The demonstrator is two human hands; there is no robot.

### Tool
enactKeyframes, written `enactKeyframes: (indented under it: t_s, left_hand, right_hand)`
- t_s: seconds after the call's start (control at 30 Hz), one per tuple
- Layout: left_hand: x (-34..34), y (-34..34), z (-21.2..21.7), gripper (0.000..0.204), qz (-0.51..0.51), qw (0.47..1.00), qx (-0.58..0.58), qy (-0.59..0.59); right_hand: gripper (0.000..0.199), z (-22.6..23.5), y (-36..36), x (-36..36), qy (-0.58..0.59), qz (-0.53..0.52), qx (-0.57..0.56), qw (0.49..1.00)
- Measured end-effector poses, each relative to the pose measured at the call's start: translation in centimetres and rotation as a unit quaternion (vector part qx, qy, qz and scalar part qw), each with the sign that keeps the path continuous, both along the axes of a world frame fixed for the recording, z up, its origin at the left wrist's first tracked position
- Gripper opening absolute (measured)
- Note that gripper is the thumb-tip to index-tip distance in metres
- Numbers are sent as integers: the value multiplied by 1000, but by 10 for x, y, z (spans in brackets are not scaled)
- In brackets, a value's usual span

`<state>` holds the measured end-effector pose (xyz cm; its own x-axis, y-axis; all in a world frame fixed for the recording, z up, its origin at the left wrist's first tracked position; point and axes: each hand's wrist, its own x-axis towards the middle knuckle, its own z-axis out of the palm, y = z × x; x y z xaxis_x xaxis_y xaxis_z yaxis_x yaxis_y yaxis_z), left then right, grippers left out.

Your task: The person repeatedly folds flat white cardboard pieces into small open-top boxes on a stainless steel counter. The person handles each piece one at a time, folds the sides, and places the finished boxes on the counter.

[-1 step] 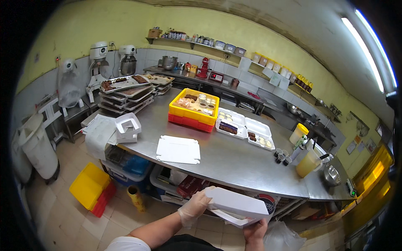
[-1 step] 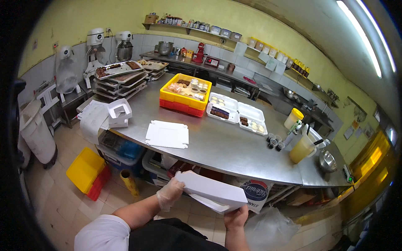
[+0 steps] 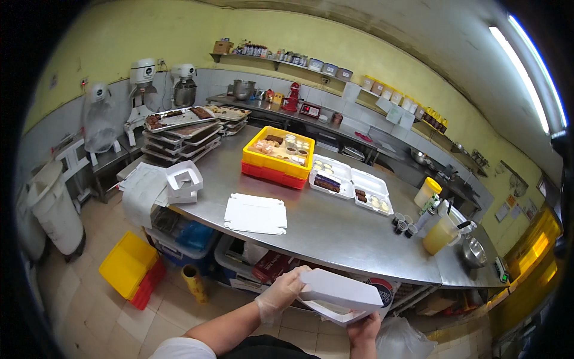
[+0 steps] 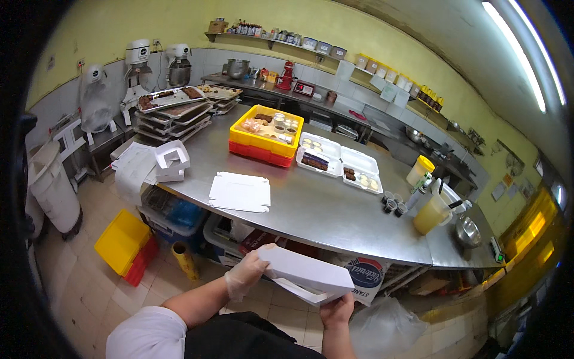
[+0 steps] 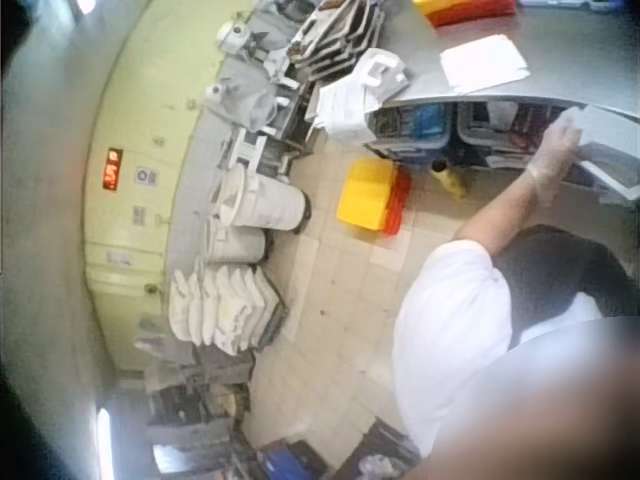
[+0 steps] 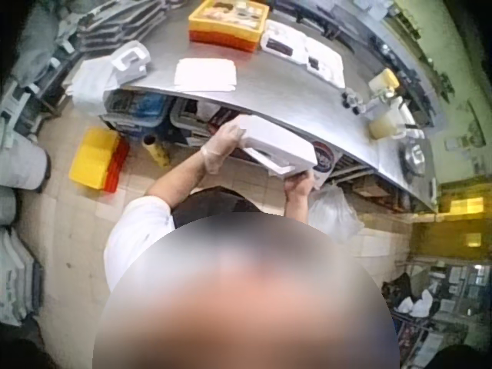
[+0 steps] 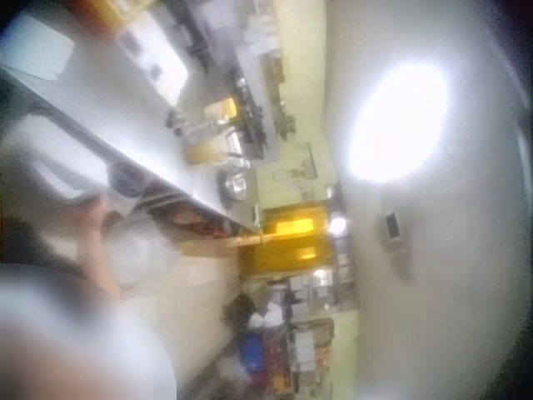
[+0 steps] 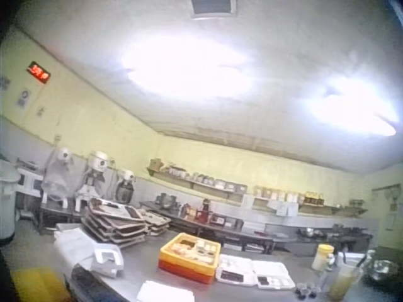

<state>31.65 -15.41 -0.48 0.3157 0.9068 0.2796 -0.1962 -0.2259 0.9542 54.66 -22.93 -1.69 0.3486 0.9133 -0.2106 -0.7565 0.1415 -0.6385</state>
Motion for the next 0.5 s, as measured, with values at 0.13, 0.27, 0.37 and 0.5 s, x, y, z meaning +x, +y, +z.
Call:
enactKeyframes:
  t_s: [0.13,0.27,0.37,0.5]
  left_hand:
    - [5,-2,11,26,115,991,-73,1]
    - [11,-9,20,23,196,977,64,54]
    - [17,-13,25,19,196,954,201,104]
    - [16,-15,32,18,167,953,203,149]
  right_hand:
    - [35,10,22,18,-318,-112,-36,941]
    - [42,29,14,0,-484,-5,130,865]
    - [21,39,7,-28,-490,74,122,860]
    - [15,61,5,-37,-625,-36,145,766]
